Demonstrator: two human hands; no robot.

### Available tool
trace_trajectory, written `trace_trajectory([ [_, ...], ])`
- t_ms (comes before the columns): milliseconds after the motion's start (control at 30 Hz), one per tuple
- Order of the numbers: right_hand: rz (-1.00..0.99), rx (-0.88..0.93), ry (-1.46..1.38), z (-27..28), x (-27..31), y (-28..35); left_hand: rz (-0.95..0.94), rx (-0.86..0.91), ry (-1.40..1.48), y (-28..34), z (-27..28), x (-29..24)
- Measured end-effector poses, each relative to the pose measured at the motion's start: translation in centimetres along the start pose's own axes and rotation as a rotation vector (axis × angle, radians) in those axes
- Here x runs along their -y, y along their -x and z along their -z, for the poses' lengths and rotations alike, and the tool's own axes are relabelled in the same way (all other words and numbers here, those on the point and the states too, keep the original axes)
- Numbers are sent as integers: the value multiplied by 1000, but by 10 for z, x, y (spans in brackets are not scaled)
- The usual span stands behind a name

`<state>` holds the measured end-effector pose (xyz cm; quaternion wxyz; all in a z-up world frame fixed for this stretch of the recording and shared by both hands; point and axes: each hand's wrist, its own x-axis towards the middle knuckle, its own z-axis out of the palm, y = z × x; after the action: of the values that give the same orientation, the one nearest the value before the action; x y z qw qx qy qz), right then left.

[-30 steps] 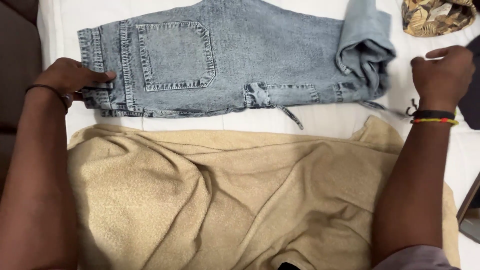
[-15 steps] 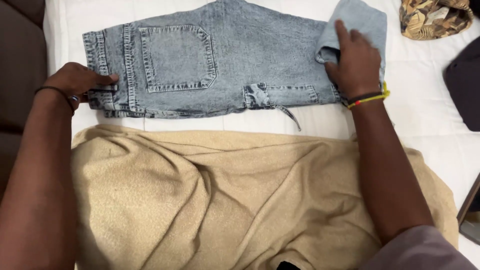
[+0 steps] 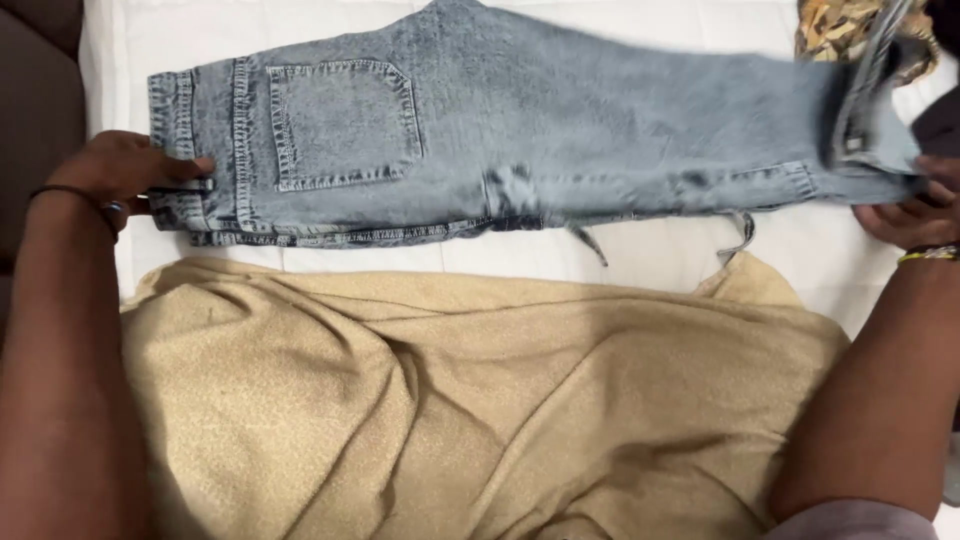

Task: The person folds a pair of black trousers and a pair of light blue jeans on a white bed. They lay each garment flat, smooth the fabric, fold the legs inward, and then fold the garment into a compact rectangle.

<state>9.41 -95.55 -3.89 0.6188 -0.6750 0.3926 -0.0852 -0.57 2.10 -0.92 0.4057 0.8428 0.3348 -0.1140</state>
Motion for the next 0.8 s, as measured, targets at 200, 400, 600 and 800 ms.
trace_trajectory([
  [200,374,-195,404,-73,9,68,100,-16,-143,10,-8,-15],
  [400,975,-304,1222,-152,25,146,132,2,-96,17,-5,-15],
  [600,598,-122,1096,-137,8,87,150,10,-86,22,-2,-18],
  [800,627,-63,1167,-80,-57,-20,87,27,3,15,-7,-12],
])
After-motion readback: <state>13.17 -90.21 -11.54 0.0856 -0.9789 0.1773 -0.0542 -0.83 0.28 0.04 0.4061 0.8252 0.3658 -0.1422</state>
